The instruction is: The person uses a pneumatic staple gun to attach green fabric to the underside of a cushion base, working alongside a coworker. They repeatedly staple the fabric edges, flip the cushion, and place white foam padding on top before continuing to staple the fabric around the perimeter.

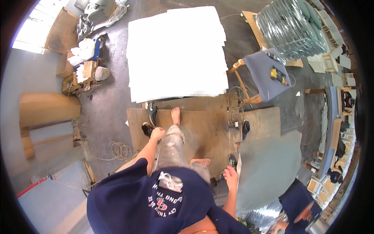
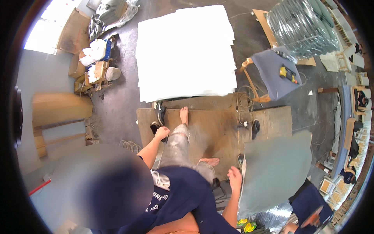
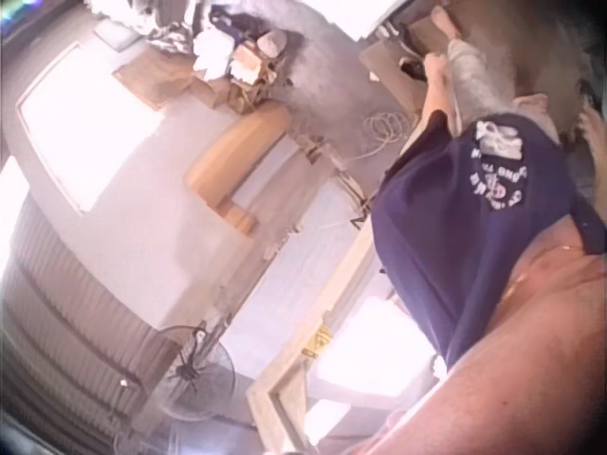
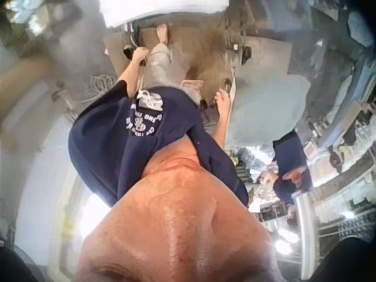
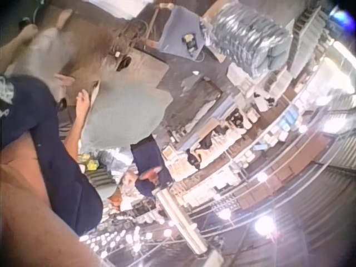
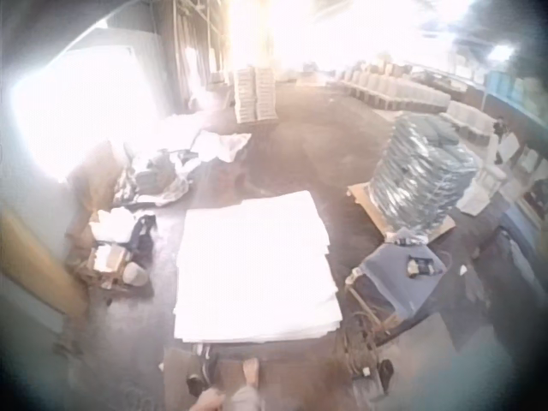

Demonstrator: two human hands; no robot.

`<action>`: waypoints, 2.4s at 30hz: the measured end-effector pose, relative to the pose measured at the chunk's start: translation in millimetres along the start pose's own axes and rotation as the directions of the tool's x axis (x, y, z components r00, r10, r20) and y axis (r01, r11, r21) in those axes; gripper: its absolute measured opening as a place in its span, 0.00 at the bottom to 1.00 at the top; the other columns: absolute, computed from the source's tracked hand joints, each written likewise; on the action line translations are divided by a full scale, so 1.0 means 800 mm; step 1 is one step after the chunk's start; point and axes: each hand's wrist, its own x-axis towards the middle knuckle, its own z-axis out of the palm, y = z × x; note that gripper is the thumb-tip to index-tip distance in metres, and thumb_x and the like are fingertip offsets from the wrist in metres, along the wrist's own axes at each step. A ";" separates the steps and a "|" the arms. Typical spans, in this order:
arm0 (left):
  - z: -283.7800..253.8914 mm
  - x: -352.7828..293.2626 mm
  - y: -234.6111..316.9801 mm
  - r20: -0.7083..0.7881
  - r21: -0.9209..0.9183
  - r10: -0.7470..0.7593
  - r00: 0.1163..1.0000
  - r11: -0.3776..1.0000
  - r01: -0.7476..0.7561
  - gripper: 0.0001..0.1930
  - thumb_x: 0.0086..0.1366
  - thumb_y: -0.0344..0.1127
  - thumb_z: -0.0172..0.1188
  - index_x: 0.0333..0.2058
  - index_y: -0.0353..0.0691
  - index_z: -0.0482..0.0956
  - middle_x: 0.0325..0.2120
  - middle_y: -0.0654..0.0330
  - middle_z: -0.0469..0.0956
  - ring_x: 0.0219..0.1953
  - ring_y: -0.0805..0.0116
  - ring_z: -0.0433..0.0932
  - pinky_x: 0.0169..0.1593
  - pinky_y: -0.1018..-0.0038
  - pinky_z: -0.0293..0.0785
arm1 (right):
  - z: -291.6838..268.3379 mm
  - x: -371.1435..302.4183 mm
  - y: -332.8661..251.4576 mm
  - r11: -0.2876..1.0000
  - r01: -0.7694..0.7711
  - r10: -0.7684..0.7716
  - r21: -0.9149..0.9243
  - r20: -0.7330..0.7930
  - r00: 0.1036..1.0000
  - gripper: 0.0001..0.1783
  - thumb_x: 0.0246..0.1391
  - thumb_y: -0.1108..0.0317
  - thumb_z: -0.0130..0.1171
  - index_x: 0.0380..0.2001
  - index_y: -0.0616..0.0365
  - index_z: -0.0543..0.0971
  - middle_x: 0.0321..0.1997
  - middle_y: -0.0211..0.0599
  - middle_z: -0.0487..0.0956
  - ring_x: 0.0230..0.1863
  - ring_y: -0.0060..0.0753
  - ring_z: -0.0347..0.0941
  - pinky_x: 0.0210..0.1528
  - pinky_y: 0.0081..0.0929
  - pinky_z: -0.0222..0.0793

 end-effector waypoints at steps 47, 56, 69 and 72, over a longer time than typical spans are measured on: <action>-0.524 -0.406 0.817 -0.171 -0.728 0.951 0.259 0.055 -0.683 0.11 0.76 0.40 0.53 0.44 0.39 0.79 0.35 0.58 0.80 0.42 0.66 0.80 0.43 0.65 0.80 | 0.117 0.216 -0.389 0.707 0.624 -0.568 0.332 -0.259 0.781 0.68 0.48 0.54 0.78 0.78 0.54 0.40 0.81 0.48 0.50 0.82 0.45 0.43 0.77 0.38 0.50; -0.590 -0.607 0.858 -0.129 -0.465 0.992 0.018 -0.044 -0.884 0.11 0.75 0.41 0.54 0.44 0.43 0.80 0.35 0.58 0.80 0.37 0.68 0.81 0.37 0.69 0.83 | 0.184 0.157 -0.430 0.173 0.427 -0.669 0.888 -0.213 0.712 0.48 0.47 0.51 0.79 0.66 0.52 0.66 0.63 0.23 0.73 0.63 0.26 0.69 0.66 0.33 0.66; -0.747 -0.490 0.618 -0.239 0.405 0.923 -0.302 -0.188 -0.895 0.25 0.78 0.49 0.48 0.58 0.31 0.78 0.54 0.52 0.80 0.60 0.64 0.76 0.66 0.69 0.66 | 0.234 -0.074 -0.512 0.192 0.425 -0.533 0.884 -0.270 0.802 0.45 0.50 0.57 0.72 0.68 0.60 0.63 0.61 0.40 0.74 0.61 0.38 0.73 0.62 0.38 0.74; -0.769 -0.284 0.424 -0.744 -0.070 0.668 0.005 -0.070 -0.995 0.27 0.78 0.49 0.47 0.64 0.33 0.71 0.61 0.50 0.75 0.64 0.59 0.72 0.65 0.62 0.69 | 0.244 -0.086 -0.511 0.232 0.215 -0.423 0.949 -0.101 0.901 0.42 0.53 0.56 0.68 0.67 0.61 0.64 0.59 0.42 0.75 0.59 0.39 0.75 0.60 0.39 0.75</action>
